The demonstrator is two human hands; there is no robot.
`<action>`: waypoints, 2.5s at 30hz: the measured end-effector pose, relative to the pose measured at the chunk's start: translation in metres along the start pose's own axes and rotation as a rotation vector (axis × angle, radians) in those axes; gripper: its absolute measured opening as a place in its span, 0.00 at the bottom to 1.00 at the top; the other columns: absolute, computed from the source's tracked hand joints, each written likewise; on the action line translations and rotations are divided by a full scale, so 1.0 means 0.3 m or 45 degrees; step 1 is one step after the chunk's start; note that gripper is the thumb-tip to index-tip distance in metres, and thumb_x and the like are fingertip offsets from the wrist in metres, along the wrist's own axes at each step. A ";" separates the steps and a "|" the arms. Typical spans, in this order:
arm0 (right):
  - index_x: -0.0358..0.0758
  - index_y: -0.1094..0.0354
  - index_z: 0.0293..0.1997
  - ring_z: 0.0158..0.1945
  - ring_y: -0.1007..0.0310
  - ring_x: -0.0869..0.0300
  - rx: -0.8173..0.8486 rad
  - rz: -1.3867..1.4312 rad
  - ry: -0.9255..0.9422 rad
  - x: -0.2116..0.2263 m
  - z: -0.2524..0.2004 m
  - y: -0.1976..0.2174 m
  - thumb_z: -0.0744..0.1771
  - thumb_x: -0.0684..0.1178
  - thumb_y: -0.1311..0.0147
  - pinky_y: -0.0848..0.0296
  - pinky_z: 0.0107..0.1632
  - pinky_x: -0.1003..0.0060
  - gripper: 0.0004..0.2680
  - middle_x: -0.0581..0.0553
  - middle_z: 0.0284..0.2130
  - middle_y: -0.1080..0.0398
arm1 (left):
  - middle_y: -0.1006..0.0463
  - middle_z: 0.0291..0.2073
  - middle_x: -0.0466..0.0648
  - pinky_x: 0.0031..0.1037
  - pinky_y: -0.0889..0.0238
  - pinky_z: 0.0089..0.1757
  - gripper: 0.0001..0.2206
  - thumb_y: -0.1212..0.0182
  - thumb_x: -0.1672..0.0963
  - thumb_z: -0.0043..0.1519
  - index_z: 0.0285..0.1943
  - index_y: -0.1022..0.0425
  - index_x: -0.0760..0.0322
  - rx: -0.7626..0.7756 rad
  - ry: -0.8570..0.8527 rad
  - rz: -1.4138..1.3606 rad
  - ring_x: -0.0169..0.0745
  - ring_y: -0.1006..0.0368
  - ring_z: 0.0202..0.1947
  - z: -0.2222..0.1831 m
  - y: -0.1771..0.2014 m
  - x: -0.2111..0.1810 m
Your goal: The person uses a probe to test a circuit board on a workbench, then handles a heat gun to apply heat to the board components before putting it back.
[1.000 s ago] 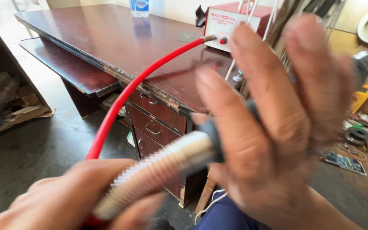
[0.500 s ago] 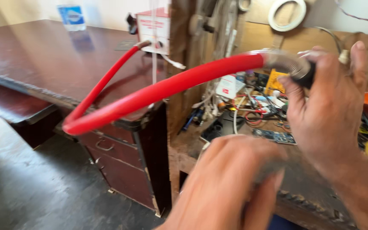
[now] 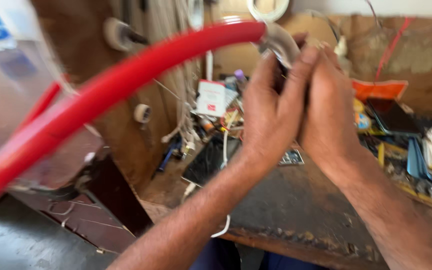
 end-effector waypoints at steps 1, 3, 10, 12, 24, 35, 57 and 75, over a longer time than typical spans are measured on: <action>0.28 0.34 0.53 0.50 0.26 0.44 0.007 -0.030 0.064 -0.023 0.001 -0.002 0.70 0.38 0.47 0.31 0.57 0.51 0.07 0.33 0.43 0.29 | 0.22 0.51 0.61 0.32 0.25 0.52 0.27 0.48 0.48 0.72 0.69 0.35 0.78 -0.035 -0.033 -0.050 0.43 0.23 0.53 0.008 -0.007 0.035; 0.27 0.34 0.54 0.52 0.26 0.43 -0.015 -0.092 0.185 -0.067 0.010 -0.010 0.69 0.38 0.44 0.31 0.64 0.52 0.09 0.33 0.45 0.28 | 0.23 0.55 0.59 0.35 0.29 0.57 0.24 0.47 0.51 0.74 0.70 0.35 0.77 -0.102 -0.112 -0.145 0.44 0.26 0.56 0.038 0.003 0.089; 0.32 0.29 0.56 0.48 0.28 0.57 -0.235 -0.063 -0.326 -0.311 -0.175 -0.023 0.72 0.46 0.39 0.29 0.55 0.63 0.10 0.40 0.44 0.26 | 0.26 0.36 0.46 0.26 0.30 0.43 0.15 0.53 0.50 0.78 0.55 0.32 0.67 -0.251 -0.165 -0.091 0.29 0.29 0.38 0.122 0.132 0.164; 0.33 0.27 0.54 0.45 0.29 0.59 -0.255 -0.030 -0.499 -0.383 -0.254 -0.081 0.71 0.45 0.40 0.30 0.51 0.64 0.09 0.41 0.41 0.26 | 0.31 0.33 0.42 0.24 0.30 0.34 0.14 0.53 0.50 0.77 0.52 0.34 0.64 -0.262 -0.128 -0.290 0.27 0.32 0.31 0.126 0.129 0.176; 0.38 0.25 0.48 0.50 0.26 0.55 -0.025 0.100 -0.565 -0.535 -0.424 -0.284 0.66 0.44 0.38 0.29 0.54 0.61 0.08 0.42 0.43 0.24 | 0.30 0.26 0.35 0.16 0.41 0.31 0.15 0.34 0.51 0.68 0.37 0.30 0.65 -0.185 -0.059 0.217 0.18 0.37 0.29 0.151 0.091 0.221; 0.44 0.26 0.56 0.55 0.36 0.53 0.519 -0.077 -0.522 -0.507 -0.429 -0.225 0.56 0.54 0.30 0.45 0.61 0.52 0.23 0.50 0.42 0.22 | 0.34 0.12 0.37 0.20 0.47 0.18 0.19 0.36 0.49 0.66 0.25 0.32 0.60 -0.191 0.190 0.136 0.21 0.38 0.13 0.184 0.094 0.274; 0.29 0.33 0.54 0.54 0.35 0.49 -0.232 -0.127 -0.460 -0.570 -0.463 -0.216 0.72 0.51 0.46 0.36 0.59 0.53 0.12 0.37 0.45 0.29 | 0.37 0.18 0.33 0.23 0.54 0.22 0.18 0.37 0.50 0.67 0.28 0.29 0.63 -0.135 0.141 0.198 0.19 0.45 0.21 0.150 -0.061 0.422; 0.29 0.34 0.54 0.55 0.36 0.48 -0.334 -0.105 -0.510 -0.588 -0.472 -0.191 0.74 0.51 0.53 0.37 0.60 0.52 0.12 0.36 0.47 0.30 | 0.38 0.14 0.35 0.24 0.54 0.20 0.21 0.37 0.48 0.66 0.24 0.33 0.64 -0.243 0.113 0.494 0.19 0.44 0.16 0.208 -0.031 0.449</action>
Point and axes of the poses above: each hand's wrist, its own z-axis towards the middle knuckle, its own y-axis out of the back of the hand, x = y × z, the point moved 1 cm from there along z, towards the middle knuckle
